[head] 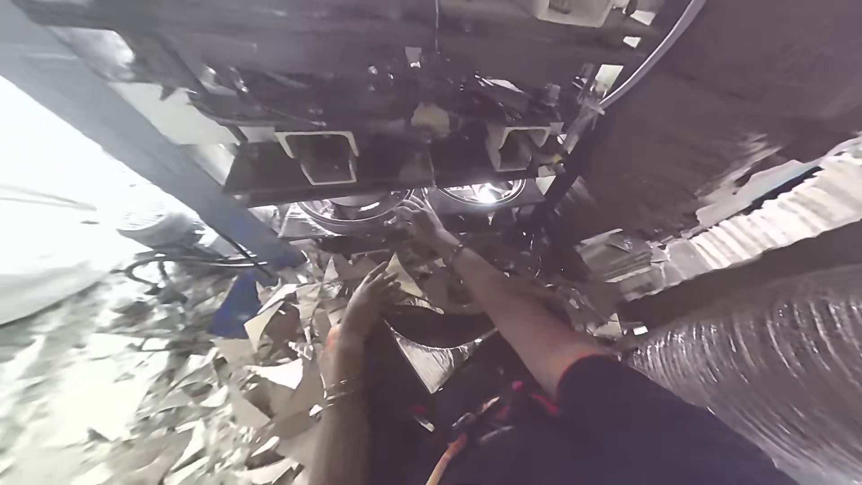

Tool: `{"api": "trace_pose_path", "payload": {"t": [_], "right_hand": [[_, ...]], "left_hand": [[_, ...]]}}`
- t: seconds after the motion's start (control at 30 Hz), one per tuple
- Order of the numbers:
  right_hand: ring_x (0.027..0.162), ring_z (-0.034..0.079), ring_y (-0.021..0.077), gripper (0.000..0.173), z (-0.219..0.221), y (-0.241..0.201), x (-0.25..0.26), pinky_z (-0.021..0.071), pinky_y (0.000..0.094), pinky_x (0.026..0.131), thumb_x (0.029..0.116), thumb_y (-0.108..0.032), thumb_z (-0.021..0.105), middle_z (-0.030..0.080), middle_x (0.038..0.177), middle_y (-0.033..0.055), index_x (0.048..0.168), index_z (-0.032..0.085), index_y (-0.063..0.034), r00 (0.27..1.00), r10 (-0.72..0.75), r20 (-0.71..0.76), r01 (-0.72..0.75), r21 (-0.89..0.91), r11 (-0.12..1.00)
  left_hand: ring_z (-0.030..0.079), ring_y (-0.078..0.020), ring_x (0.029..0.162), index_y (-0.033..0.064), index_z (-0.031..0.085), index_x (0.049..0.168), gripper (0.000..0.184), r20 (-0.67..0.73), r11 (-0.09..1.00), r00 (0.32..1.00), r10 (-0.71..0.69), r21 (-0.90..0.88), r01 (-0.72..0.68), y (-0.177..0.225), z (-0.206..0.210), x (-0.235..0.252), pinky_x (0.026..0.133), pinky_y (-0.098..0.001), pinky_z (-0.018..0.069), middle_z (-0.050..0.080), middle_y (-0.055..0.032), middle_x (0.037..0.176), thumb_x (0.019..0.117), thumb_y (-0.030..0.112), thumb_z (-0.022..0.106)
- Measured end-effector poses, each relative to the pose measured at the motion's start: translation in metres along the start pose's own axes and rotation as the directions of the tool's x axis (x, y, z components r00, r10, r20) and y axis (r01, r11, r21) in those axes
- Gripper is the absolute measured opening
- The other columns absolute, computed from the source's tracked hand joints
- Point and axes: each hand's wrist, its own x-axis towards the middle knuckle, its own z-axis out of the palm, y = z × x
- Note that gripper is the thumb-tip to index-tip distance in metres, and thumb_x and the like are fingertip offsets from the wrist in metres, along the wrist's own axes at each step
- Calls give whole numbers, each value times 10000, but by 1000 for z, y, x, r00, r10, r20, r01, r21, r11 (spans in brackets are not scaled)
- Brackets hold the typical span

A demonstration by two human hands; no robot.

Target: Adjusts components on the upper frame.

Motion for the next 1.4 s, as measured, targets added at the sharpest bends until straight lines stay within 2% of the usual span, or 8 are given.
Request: {"api": "trace_pose_path", "payload": {"t": [0.43,0.67,0.77,0.87,1.0,1.2,1.33,1.4], "right_hand": [[1091,678,424,294,-19,6,23,518,601,956,1021,-87,533,714,1156,228,1270,690,-77,935,321,151,-305,-117,945],[957,679,209,200,-28,-24,-115,547,437,913,1022,-152,565,723,1013,94,1064,736,-58,954,129,271,-236,408,882],[1027,703,385,314,-34,-22,-188,520,607,932,1000,-296,623,736,1049,213,1136,727,-31,831,209,516,-289,79,954],[1214,632,403,430,-54,1,-233,473,606,1045,1031,-357,573,676,1251,237,1329,641,-54,648,572,503,-574,-170,801],[1232,613,423,368,-100,37,-273,451,596,1058,1038,-251,562,659,1260,270,1281,647,13,548,670,500,-626,-286,726],[1219,646,345,335,-138,65,-331,461,550,1080,1035,-237,563,699,1259,184,1301,680,-69,638,727,255,-690,-229,686],[1268,612,384,380,-133,80,-363,440,588,1099,1028,-247,579,669,1319,212,1356,655,-72,541,839,58,-807,-245,537],[1272,609,389,411,-121,84,-375,442,586,1095,1050,-320,539,661,1329,216,1342,660,-58,532,847,8,-811,-284,512]], "left_hand": [[659,-228,1092,121,378,1532,430,-17,996,999,28,-88,-29,-1,-6,4,898,-402,544,615,-139,1333,1113,197,318],[687,-212,1030,131,387,1514,414,-114,954,993,38,-291,-70,-6,-15,8,839,-378,583,649,-115,1278,1103,179,362],[652,-192,1012,95,428,1456,387,-187,943,982,-11,-330,-52,3,-12,12,836,-348,551,623,-118,1249,1108,253,370],[655,-148,887,63,550,1316,431,-257,967,942,215,-77,-242,20,-14,8,754,-326,570,662,-93,1090,1095,399,395],[544,-286,1314,42,420,1508,724,-412,950,859,303,200,-240,41,-35,62,1074,-521,465,529,-187,1464,1054,601,353],[573,-379,1232,-45,605,1291,467,-603,941,752,265,333,-64,58,-44,91,1025,-587,437,594,-278,1325,1058,348,513],[588,-163,835,-10,600,1172,296,-394,880,899,191,475,21,33,-44,55,756,-342,510,620,-122,1010,1047,242,506],[624,-317,1030,-92,624,1211,372,-140,573,988,-65,806,152,34,-49,45,956,-505,485,649,-255,1159,1044,235,568]]}}
